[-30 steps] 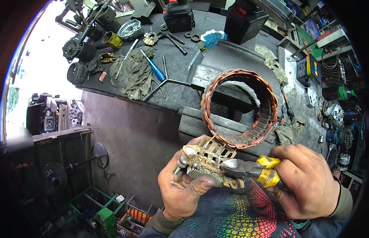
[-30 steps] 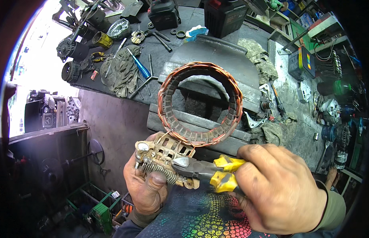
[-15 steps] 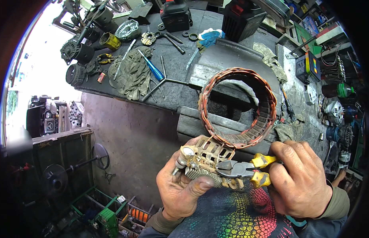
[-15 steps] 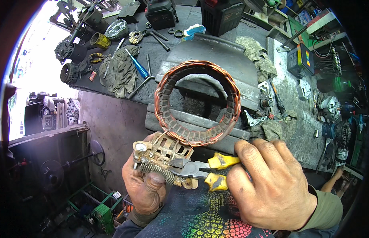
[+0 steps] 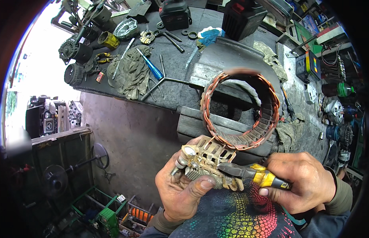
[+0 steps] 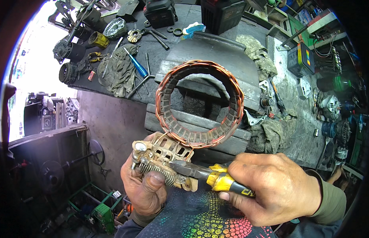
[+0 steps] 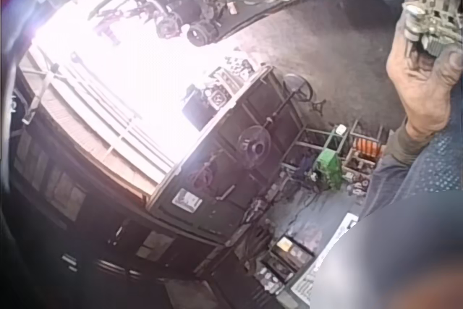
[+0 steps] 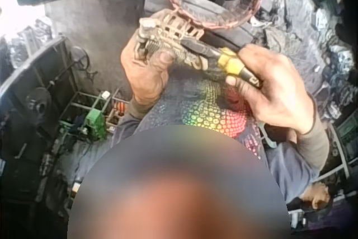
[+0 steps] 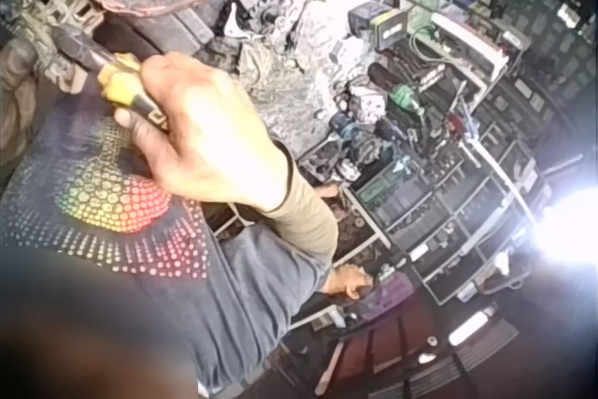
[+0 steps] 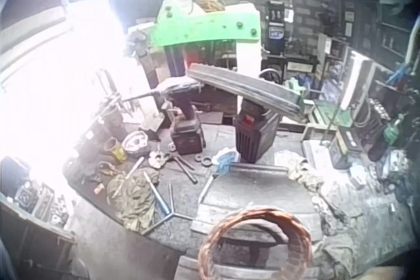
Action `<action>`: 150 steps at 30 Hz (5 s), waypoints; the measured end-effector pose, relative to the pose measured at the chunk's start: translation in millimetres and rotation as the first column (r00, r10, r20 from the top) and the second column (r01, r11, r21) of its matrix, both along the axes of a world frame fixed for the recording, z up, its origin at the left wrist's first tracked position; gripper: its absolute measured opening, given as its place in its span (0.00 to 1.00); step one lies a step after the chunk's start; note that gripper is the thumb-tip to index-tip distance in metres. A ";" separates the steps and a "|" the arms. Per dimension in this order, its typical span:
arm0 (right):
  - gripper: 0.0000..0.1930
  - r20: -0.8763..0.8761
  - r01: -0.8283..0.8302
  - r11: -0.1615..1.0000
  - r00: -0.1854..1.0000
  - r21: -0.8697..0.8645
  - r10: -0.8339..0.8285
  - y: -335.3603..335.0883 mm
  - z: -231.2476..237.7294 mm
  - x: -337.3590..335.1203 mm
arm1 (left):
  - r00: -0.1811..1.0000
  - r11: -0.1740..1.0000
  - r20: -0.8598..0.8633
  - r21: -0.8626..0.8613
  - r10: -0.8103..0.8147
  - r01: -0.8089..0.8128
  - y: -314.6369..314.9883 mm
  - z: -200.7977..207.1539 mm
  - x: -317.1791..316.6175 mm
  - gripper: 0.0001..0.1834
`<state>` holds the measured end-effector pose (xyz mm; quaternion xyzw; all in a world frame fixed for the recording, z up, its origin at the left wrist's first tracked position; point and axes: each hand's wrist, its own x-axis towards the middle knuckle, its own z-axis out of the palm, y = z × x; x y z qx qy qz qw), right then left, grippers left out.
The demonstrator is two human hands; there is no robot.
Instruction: The person uses pliers to cut and remove copper windings from a cylindrical electrical component, likely a stator. They repeatedly grip and pull sections of the wire to detach them from the core, working methodically around the circumference of the part.
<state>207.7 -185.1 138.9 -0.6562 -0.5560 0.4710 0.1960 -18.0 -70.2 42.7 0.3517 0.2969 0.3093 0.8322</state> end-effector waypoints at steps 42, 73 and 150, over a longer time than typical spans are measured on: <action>0.19 -0.692 -0.090 0.796 0.557 -0.599 -0.458 10.0 -42.2 33.5 | 0.986 0.996 0.160 -0.068 -0.040 0.052 9.3 -15.0 3.4 0.40; 0.23 0.496 -0.034 0.991 0.868 0.131 -0.036 -18.5 -3.9 -24.6 | 0.985 0.985 0.026 0.044 -0.170 0.169 25.1 9.9 5.4 0.27; 0.15 0.272 0.161 0.816 0.892 0.555 -0.361 1.4 -37.5 32.1 | 0.991 0.978 -0.118 0.209 0.057 -0.031 34.2 13.3 2.5 0.38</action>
